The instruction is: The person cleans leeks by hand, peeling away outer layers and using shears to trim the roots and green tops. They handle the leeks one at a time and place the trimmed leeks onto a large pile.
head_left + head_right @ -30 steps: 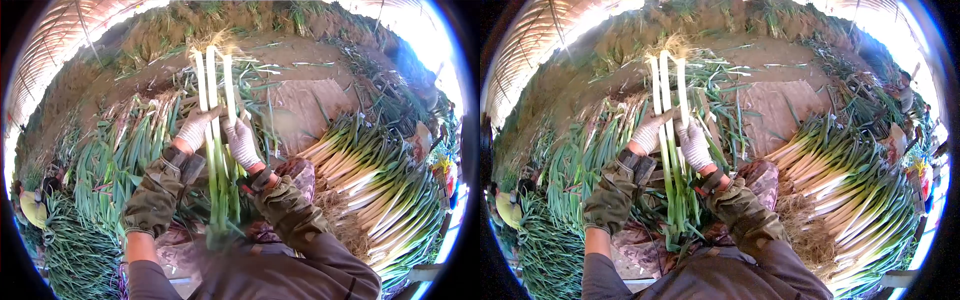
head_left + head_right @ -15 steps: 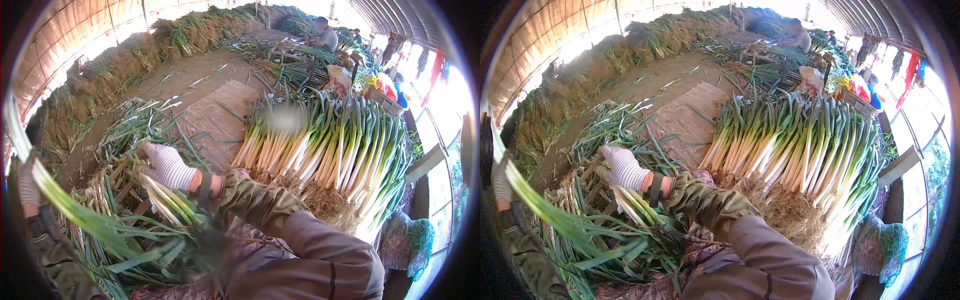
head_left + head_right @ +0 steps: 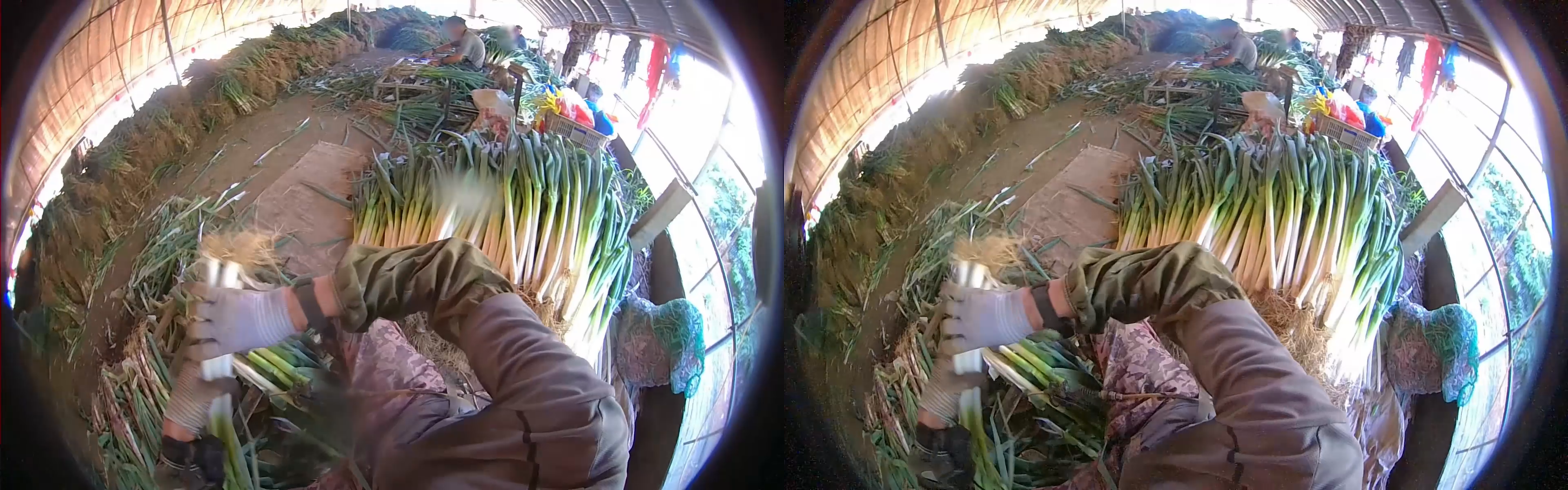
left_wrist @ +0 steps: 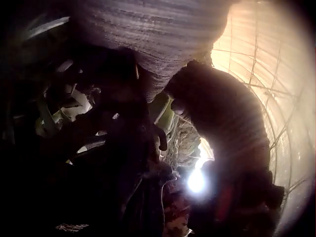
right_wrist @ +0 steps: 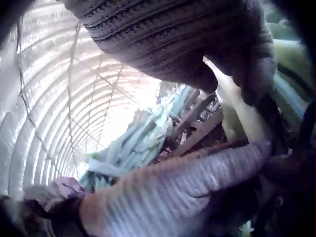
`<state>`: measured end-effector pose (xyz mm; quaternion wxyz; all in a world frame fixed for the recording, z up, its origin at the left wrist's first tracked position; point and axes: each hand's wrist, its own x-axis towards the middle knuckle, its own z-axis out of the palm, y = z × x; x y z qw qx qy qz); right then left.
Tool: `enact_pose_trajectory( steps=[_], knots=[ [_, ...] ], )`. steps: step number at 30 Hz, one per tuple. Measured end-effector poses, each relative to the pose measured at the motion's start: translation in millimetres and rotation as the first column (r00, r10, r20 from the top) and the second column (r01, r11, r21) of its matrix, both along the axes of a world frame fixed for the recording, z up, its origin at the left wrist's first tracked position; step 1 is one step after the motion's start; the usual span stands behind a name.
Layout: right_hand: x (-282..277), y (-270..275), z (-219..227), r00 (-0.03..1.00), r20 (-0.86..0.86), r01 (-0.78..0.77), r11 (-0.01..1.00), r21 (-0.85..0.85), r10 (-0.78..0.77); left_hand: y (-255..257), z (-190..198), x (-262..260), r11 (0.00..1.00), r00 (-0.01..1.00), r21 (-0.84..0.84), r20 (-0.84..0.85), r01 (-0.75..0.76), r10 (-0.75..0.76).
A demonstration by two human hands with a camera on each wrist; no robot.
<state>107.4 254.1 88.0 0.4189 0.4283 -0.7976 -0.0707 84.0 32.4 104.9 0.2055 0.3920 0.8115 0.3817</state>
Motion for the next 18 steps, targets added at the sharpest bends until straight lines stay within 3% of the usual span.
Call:
enact_pose_trajectory(
  steps=[2, 5, 6, 7, 8, 9, 10, 11, 12, 13, 14, 15, 16, 17, 18],
  knots=[
    [9, 21, -11, 0.988, 0.066, 0.135, 0.987, 0.084, -0.140, 9, -14, 2, 0.972, 0.977, -0.233, 0.204, -0.017, 0.066],
    [6, 50, -30, 0.947, 0.048, 0.308, 0.940, 0.144, -0.318, 36, -9, -3, 0.982, 0.996, -0.177, 0.062, 0.071, -0.061],
    [9, 69, -21, 0.921, 0.264, 0.286, 0.957, 0.045, -0.287, 47, -3, -5, 0.982, 0.996, -0.170, -0.004, 0.083, -0.085],
    [18, 96, -9, 0.857, 0.463, 0.283, 0.957, -0.056, -0.226, 59, 10, -3, 0.943, 0.969, -0.324, -0.249, -0.074, -0.010],
    [32, 128, -19, 0.779, 0.625, 0.349, 0.863, -0.365, -0.050, 73, 25, 1, 0.932, 0.947, -0.335, -0.320, -0.140, 0.027],
    [46, 160, -30, 0.722, 0.617, 0.365, 0.585, -0.724, 0.314, 81, 43, 12, 0.943, 0.913, -0.284, -0.405, -0.175, 0.048],
    [60, 192, -40, 0.730, 0.392, 0.333, 0.210, -0.919, 0.560, 81, 47, 14, 0.945, 0.716, -0.204, -0.696, -0.254, 0.042],
    [85, 219, -47, 0.798, 0.202, 0.229, 0.024, -0.973, 0.568, 81, 49, 15, 0.949, 0.430, -0.099, -0.902, -0.300, 0.042],
    [120, 239, -31, 0.793, 0.608, 0.606, 0.117, -0.787, -0.018, 81, 51, 14, 0.952, 0.090, 0.019, -0.995, -0.306, 0.048],
    [155, 259, -14, 0.325, 0.811, 0.921, -0.034, -0.389, -0.487, 73, 54, 13, 0.962, 0.211, 0.031, -0.973, -0.272, 0.091],
    [183, 297, -56, 0.170, 0.773, 0.893, -0.236, -0.383, -0.611, 55, 54, 12, 0.970, 0.331, 0.046, -0.935, -0.240, 0.126],
    [218, 337, -116, 0.322, 0.855, 0.729, -0.470, -0.498, -0.407, 39, 47, 12, 0.975, 0.450, 0.063, -0.880, -0.212, 0.155],
    [251, 364, -168, 0.523, 0.795, 0.504, -0.640, -0.580, -0.309, 24, 34, 12, 0.965, 0.553, 0.043, -0.813, -0.259, 0.185],
    [281, 357, -167, 0.282, 0.950, 0.553, -0.785, -0.278, -0.137, 7, 18, 14, 0.953, 0.646, 0.014, -0.733, -0.302, 0.215],
    [310, 356, -201, 0.596, 0.799, 0.386, -0.845, -0.370, -0.078, -9, 1, 18, 0.947, 0.706, -0.049, -0.678, -0.319, 0.203]
  ],
)
